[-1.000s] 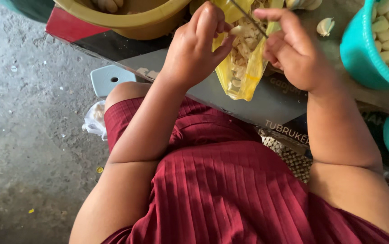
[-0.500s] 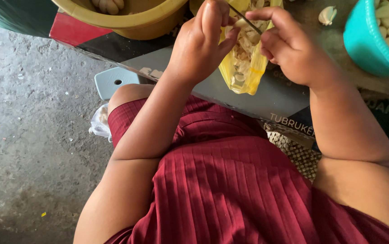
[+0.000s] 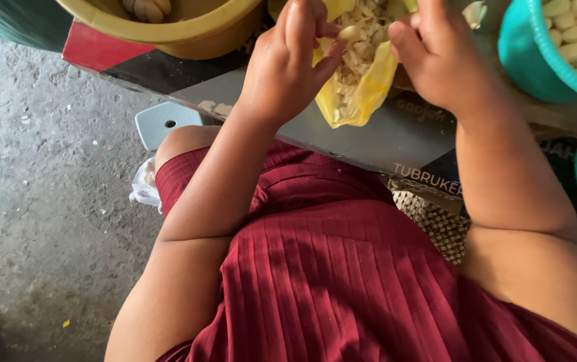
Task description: The person sits on the floor and peels garlic cloves using a small knife. They pick cloves from a yellow plastic bag, remove the skins, and place the peeled cloves into a teal bowl. The person continues this process throughout the clip.
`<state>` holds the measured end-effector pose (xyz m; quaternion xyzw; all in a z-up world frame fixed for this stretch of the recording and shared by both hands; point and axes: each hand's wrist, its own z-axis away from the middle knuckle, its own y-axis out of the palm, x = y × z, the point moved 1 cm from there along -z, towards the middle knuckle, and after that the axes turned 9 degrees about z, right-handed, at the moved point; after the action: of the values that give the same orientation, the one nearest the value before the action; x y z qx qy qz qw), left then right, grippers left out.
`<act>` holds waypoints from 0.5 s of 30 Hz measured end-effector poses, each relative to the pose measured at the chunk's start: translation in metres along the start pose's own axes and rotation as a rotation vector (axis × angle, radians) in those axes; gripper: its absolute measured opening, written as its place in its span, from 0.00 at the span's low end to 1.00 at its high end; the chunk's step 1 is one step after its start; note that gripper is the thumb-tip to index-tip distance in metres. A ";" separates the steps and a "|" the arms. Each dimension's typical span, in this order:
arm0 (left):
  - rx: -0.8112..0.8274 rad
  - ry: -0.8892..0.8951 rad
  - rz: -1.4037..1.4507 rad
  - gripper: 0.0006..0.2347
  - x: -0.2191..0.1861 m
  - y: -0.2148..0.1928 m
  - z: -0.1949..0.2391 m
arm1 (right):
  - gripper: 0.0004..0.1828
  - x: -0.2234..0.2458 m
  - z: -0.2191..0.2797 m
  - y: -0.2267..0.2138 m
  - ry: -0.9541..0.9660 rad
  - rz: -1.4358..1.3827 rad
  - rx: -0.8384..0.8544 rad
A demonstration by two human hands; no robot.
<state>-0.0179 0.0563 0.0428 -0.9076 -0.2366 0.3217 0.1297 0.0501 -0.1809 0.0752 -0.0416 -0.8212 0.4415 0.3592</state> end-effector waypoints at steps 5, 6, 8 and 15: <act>0.027 -0.155 0.315 0.21 -0.014 0.011 -0.008 | 0.16 0.026 -0.002 0.000 0.008 0.005 -0.039; 0.048 -0.190 0.370 0.20 -0.018 0.015 -0.010 | 0.14 0.027 -0.003 0.001 0.024 -0.063 -0.054; 0.089 -0.214 0.449 0.20 -0.023 0.025 -0.018 | 0.12 0.028 0.001 -0.006 0.139 -0.055 -0.071; 0.223 -0.043 0.410 0.21 -0.056 0.053 -0.051 | 0.10 0.019 0.057 -0.082 0.251 0.376 -0.332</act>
<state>-0.0048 -0.0218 0.0898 -0.9097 -0.0128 0.3845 0.1560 0.0207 -0.2626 0.1274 -0.3058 -0.8094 0.3510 0.3582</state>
